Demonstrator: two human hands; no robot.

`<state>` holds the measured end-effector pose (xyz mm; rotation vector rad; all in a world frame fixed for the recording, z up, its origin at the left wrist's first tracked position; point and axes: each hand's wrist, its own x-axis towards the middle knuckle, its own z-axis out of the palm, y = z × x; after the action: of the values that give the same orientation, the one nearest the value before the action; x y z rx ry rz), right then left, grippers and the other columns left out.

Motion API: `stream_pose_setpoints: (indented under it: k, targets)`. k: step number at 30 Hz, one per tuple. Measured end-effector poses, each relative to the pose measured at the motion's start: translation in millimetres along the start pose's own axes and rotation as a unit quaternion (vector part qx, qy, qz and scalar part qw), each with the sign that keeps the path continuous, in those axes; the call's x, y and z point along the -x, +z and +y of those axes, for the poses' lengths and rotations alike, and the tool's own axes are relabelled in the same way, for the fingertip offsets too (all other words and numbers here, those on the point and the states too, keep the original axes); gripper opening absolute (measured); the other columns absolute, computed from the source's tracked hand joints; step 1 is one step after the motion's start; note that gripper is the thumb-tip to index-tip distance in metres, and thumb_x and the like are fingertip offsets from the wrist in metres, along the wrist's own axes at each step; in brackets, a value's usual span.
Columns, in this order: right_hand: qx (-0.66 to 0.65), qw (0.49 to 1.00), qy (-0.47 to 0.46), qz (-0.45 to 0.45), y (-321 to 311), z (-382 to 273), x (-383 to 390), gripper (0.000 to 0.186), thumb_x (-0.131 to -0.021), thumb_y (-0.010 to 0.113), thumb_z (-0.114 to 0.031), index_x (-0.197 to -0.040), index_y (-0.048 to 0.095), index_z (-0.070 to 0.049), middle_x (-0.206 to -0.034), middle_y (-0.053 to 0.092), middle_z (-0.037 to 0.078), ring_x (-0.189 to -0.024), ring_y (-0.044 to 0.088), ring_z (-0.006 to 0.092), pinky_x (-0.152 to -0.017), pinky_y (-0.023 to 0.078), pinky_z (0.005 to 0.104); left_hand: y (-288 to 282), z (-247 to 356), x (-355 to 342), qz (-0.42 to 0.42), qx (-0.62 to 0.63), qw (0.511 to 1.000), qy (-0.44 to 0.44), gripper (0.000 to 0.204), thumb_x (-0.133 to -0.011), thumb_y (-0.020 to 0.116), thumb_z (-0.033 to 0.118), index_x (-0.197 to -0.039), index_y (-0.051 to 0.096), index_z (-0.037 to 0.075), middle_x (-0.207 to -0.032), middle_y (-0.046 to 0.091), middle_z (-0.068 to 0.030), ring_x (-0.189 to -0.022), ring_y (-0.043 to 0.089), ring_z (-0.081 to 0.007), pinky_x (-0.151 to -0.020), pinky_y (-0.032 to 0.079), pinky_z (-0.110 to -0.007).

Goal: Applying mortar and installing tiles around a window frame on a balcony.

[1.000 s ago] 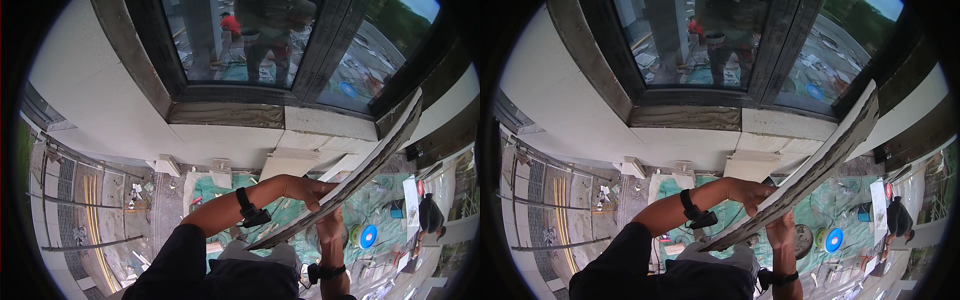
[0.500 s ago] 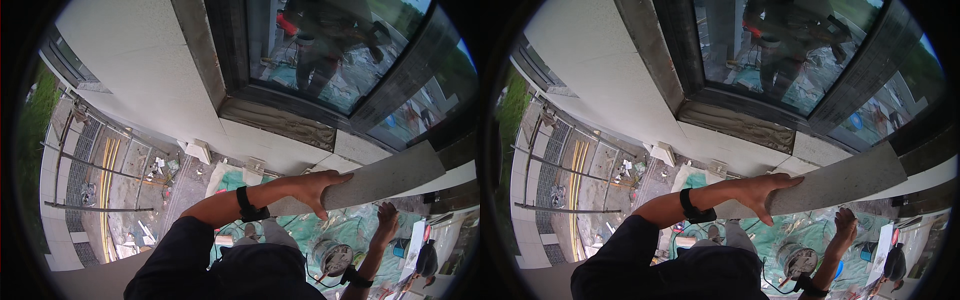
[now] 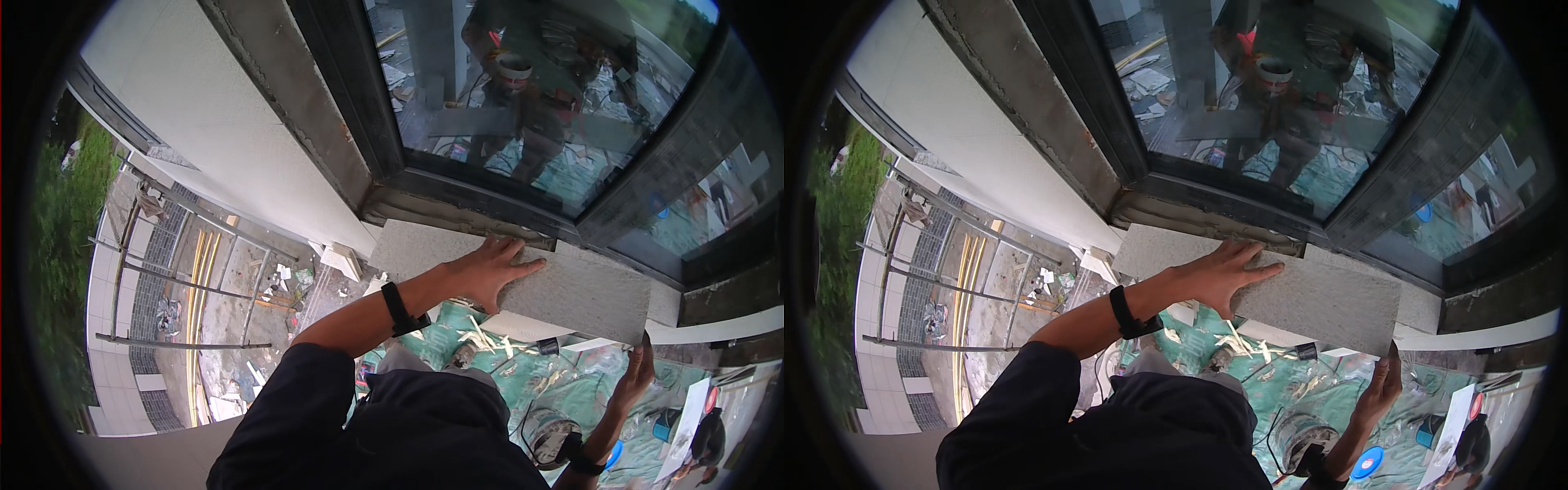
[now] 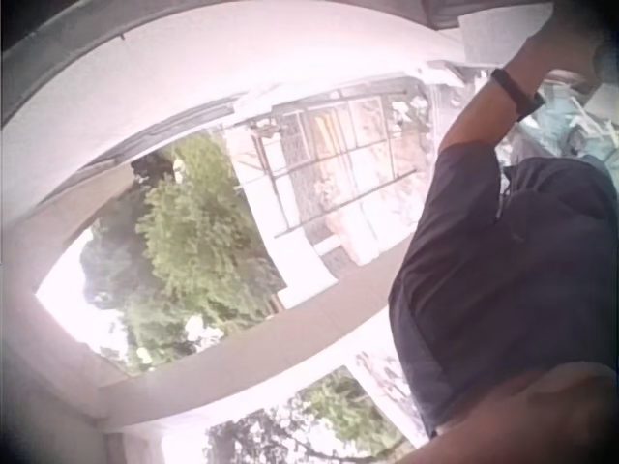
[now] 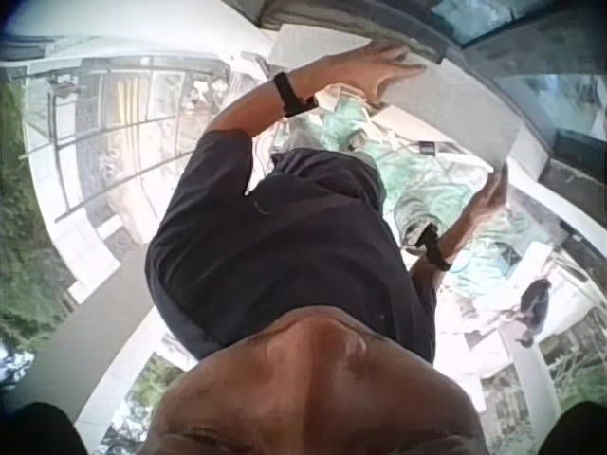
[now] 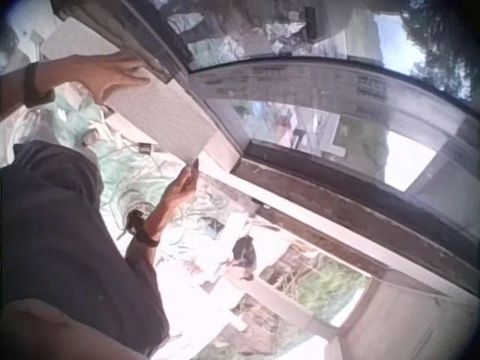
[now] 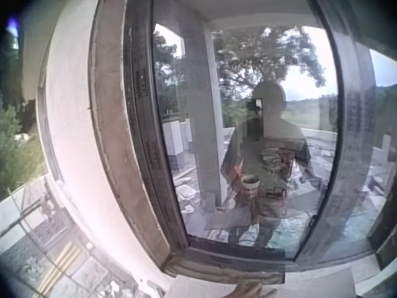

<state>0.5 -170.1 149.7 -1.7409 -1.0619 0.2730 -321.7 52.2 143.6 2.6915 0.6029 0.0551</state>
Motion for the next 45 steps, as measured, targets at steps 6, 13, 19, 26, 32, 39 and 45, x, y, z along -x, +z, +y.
stream_pose_setpoints:
  k: [6, 13, 19, 26, 32, 39, 45]
  targets:
    - [0.138, 0.987, 0.056, -0.052, 56, 26, 5, 0.034, -0.099, 0.052, -0.019, -0.122, 0.059, 0.006, -0.100, 0.067, 0.014, -0.082, 0.058, 0.0156, -0.068, 0.046, 0.0265, 20, -56, -13, -0.007, -0.003, 1.000, 0.010, 0.126, -0.048, 0.092, 0.033, -0.153, 0.024, 0.020, -0.144, 0.028, -0.0317, -0.134, 0.031, -0.0467, -0.109, 0.027, -0.058]
    - [0.102, 0.993, 0.056, 0.034, 115, 46, 10, 0.035, -0.094, 0.059, -0.011, -0.124, 0.057, 0.007, -0.103, 0.067, 0.018, -0.087, 0.065, 0.0214, -0.068, 0.054, 0.0345, 18, -100, -15, -0.039, -0.051, 0.998, 0.000, 0.124, -0.047, 0.093, 0.033, -0.152, 0.028, 0.019, -0.145, 0.029, -0.0315, -0.138, 0.029, -0.0446, -0.110, 0.026, -0.059]
    - [0.148, 0.987, 0.053, 0.016, 143, 48, 6, 0.033, -0.090, 0.063, -0.014, -0.117, 0.062, 0.005, -0.099, 0.067, 0.018, -0.083, 0.065, 0.0256, -0.062, 0.053, 0.0343, 26, -135, -11, -0.050, -0.054, 0.997, -0.004, 0.120, -0.048, 0.091, 0.026, -0.151, 0.029, 0.022, -0.143, 0.031, -0.0277, -0.135, 0.032, -0.0426, -0.108, 0.029, -0.061]
    - [0.165, 0.985, 0.030, 0.025, 180, 62, -4, 0.030, -0.085, 0.069, -0.019, -0.108, 0.064, 0.000, -0.100, 0.066, 0.019, -0.087, 0.066, 0.0340, -0.072, 0.052, 0.0417, 28, -150, -14, -0.079, -0.071, 0.994, -0.017, 0.122, -0.047, 0.091, 0.026, -0.152, 0.028, 0.024, -0.146, 0.026, -0.0248, -0.136, 0.030, -0.0417, -0.113, 0.024, -0.055]
    - [0.153, 0.986, 0.061, 0.002, 176, 69, -15, 0.032, -0.087, 0.065, -0.022, -0.111, 0.065, 0.000, -0.104, 0.066, 0.019, -0.094, 0.064, 0.0353, -0.080, 0.051, 0.0424, 21, -138, -31, -0.099, -0.067, 0.990, -0.071, 0.121, -0.050, 0.089, 0.021, -0.152, 0.025, 0.025, -0.150, 0.021, -0.0256, -0.138, 0.026, -0.0431, -0.116, 0.023, -0.049]
    - [0.189, 0.979, 0.061, -0.045, 174, 81, -34, 0.029, -0.090, 0.060, -0.023, -0.111, 0.066, -0.003, -0.106, 0.066, 0.017, -0.102, 0.061, 0.0362, -0.086, 0.050, 0.0438, 28, -133, -42, -0.106, -0.101, 0.984, -0.100, 0.123, -0.049, 0.089, 0.018, -0.153, 0.023, 0.022, -0.151, 0.020, -0.0264, -0.140, 0.023, -0.0438, -0.116, 0.025, -0.047]
    - [0.170, 0.983, 0.060, -0.041, 159, 74, -30, 0.029, -0.090, 0.061, -0.024, -0.110, 0.066, -0.003, -0.105, 0.066, 0.016, -0.100, 0.062, 0.0353, -0.085, 0.050, 0.0433, 24, -129, -43, -0.102, -0.089, 0.987, -0.082, 0.126, -0.047, 0.091, 0.024, -0.153, 0.023, 0.022, -0.150, 0.021, -0.0260, -0.140, 0.023, -0.0431, -0.116, 0.023, -0.050]
